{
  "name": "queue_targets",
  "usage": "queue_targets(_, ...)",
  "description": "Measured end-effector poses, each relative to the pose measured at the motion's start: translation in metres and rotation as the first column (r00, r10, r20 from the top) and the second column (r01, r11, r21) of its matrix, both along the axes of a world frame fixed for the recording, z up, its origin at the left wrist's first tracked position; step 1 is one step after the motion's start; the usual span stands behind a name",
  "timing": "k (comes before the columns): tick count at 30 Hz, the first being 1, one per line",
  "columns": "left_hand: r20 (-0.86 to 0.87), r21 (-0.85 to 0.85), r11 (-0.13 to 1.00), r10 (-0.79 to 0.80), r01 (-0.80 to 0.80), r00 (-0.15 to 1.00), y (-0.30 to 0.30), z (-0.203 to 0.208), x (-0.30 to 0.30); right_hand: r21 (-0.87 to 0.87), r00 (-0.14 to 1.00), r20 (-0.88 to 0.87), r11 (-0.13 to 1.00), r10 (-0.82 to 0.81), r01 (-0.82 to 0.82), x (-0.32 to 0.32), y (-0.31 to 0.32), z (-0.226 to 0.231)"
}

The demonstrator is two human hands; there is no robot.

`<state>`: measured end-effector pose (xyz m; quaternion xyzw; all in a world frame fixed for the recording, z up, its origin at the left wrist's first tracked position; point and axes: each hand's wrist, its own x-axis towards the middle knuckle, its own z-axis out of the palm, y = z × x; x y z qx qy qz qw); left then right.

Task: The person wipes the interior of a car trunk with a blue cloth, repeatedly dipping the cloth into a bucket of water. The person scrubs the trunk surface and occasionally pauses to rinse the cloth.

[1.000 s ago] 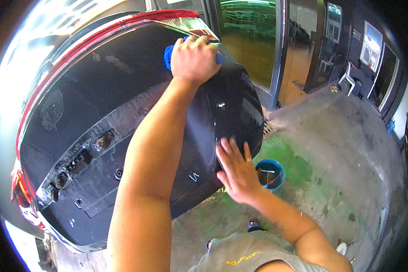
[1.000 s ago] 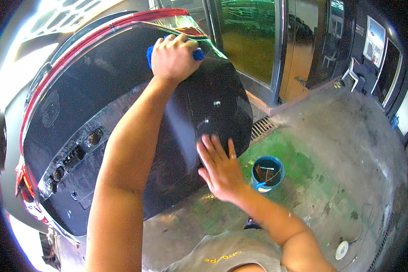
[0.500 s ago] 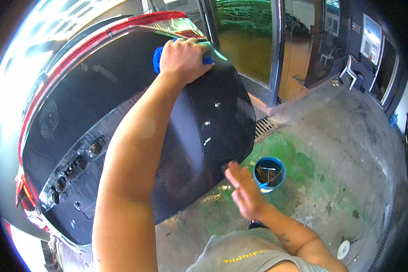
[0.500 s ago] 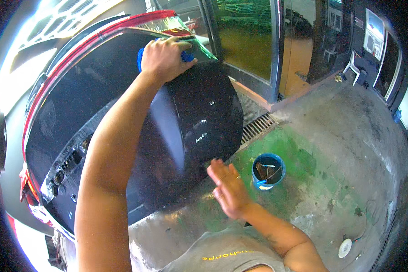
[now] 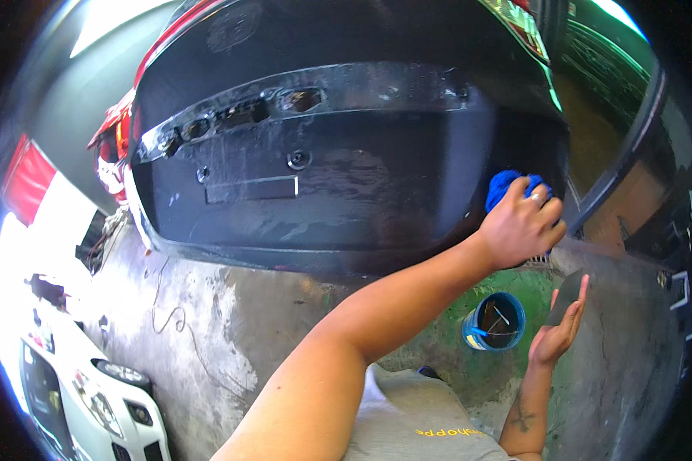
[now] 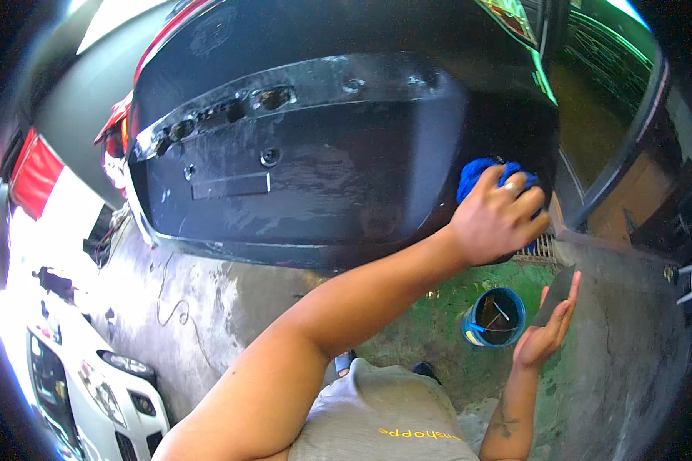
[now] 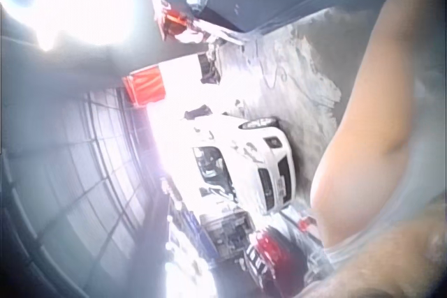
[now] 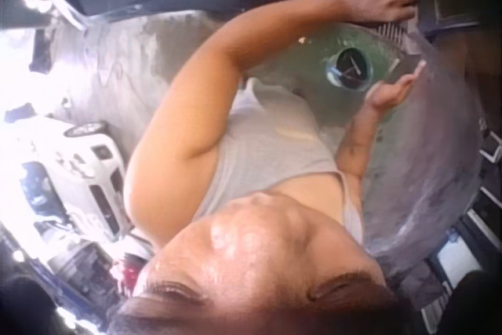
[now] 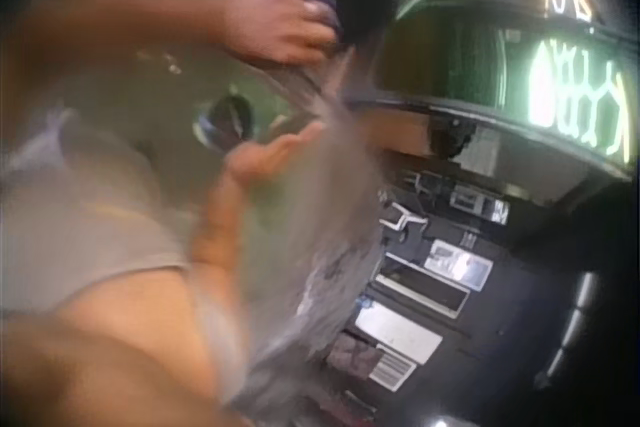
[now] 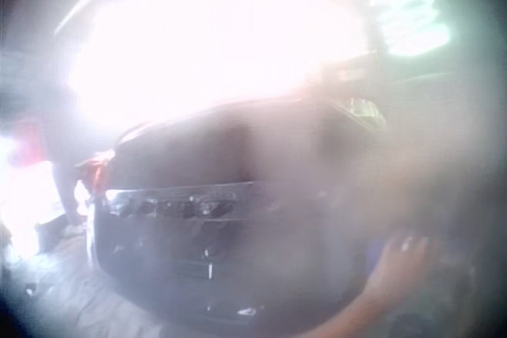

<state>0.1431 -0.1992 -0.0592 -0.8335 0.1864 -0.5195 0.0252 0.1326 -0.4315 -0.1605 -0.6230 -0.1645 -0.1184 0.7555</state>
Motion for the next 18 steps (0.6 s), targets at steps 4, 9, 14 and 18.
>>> queue_targets(4, 0.052, -0.122, 0.982, 0.15, -0.143, 0.987, 0.018, -0.016, -0.076, 0.061, 0.996, -0.006, 0.994, 0.089, -0.088, 0.018, 0.011, 0.007)
queue_targets(9, -0.01, -0.24, 0.906, 0.357, -0.349, 0.934, 0.068, -0.028, -0.163, 0.037, 0.979, 0.165, 0.991, 0.121, -0.129, 0.021, 0.047, 0.025)
queue_targets(14, 0.05, -0.23, 0.889, 0.416, -0.395, 0.908, 0.124, -0.036, -0.234, 0.106, 0.927, 0.373, 0.991, 0.034, -0.079, 0.023, 0.07, 0.019)
queue_targets(18, 0.123, -0.258, 0.846, 0.507, -0.466, 0.853, 0.176, -0.039, -0.289, 0.096, 0.95, 0.309, 0.994, 0.028, -0.06, 0.009, 0.067, 0.017)
